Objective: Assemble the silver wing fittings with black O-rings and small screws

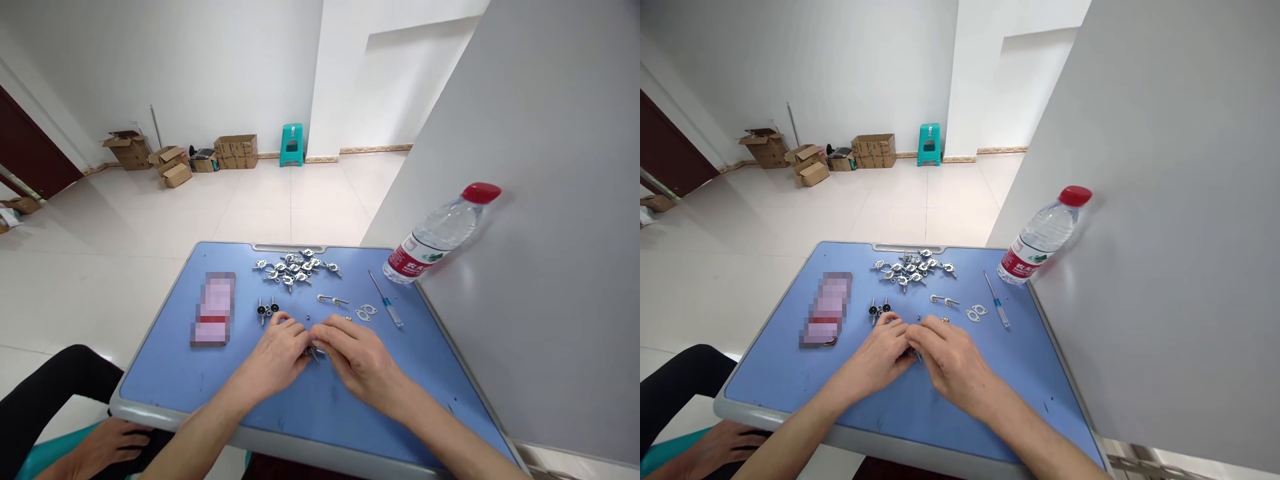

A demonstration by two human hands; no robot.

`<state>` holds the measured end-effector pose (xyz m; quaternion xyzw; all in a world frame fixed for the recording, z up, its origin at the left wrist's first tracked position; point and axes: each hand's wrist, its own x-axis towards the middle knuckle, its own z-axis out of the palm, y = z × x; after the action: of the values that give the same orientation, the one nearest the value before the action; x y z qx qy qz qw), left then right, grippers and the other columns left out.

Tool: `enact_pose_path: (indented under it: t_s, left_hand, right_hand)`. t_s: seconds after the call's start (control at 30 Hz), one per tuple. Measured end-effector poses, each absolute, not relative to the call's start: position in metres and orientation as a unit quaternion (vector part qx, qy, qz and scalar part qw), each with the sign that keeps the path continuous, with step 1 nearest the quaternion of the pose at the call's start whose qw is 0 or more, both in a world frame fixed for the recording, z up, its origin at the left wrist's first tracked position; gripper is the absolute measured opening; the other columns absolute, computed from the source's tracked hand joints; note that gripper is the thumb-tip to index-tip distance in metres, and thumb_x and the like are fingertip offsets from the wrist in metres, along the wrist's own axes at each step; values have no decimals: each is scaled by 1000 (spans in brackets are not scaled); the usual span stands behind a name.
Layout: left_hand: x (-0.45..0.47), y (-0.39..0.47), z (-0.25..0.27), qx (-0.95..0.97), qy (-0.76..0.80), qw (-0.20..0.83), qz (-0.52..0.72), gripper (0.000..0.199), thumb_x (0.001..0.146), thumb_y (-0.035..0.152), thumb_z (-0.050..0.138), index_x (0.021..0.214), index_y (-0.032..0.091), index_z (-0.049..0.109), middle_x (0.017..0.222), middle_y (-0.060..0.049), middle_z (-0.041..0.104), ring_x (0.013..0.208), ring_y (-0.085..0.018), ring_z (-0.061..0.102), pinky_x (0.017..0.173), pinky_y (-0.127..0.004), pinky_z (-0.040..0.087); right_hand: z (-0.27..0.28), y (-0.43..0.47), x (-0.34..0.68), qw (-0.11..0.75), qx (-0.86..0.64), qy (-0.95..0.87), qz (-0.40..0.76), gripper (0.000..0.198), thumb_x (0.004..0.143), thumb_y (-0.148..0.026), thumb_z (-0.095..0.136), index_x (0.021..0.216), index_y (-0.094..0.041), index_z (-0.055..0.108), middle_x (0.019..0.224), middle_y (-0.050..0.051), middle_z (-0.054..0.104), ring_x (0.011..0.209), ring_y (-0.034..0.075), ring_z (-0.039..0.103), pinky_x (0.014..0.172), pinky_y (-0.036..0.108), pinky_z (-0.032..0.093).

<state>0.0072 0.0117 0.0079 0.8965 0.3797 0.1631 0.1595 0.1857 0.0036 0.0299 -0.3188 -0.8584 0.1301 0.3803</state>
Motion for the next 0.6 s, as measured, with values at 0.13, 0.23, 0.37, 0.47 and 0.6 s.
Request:
enact_pose_path:
  t_s: [0.13,0.23,0.37,0.47,0.6]
  left_hand:
    - [6,11,8,904,359,155,170,12,81,7,56,81,19,57,82,1,65,81,-15,59,94,-35,35]
    - [1,14,17,890,372,173,200,9,82,11,59,84,20,59,79,4,64,76,-13,58,95,-34,34]
    - [-14,28,34,822,473,164,274,7,86,16,59,90,22,60,82,3,65,81,-14,60,89,-33,37]
    - [-26,44,41,782,560,110,252,8,86,16,56,90,22,59,87,2,66,87,-17,60,90,-35,36]
    - [-36,62,41,768,596,93,217,11,85,14,54,87,21,61,88,0,67,88,-19,61,88,-38,35]
  right_hand:
    - [31,7,188,439,-299,-830,171,17,94,-10,44,95,-19,58,76,3,59,66,14,55,59,25,46]
    - [31,11,191,516,-351,-760,182,12,93,-14,49,96,-20,59,77,2,61,65,14,57,58,25,49]
    - [29,16,194,557,-387,-708,198,12,94,-19,51,100,-21,62,74,0,59,59,12,58,53,24,50]
    - [27,20,194,551,-390,-711,197,14,94,-23,51,98,-20,63,73,1,60,60,13,58,54,25,51]
    - [25,21,193,538,-385,-723,198,16,95,-23,49,98,-18,64,75,2,60,61,13,58,56,26,51]
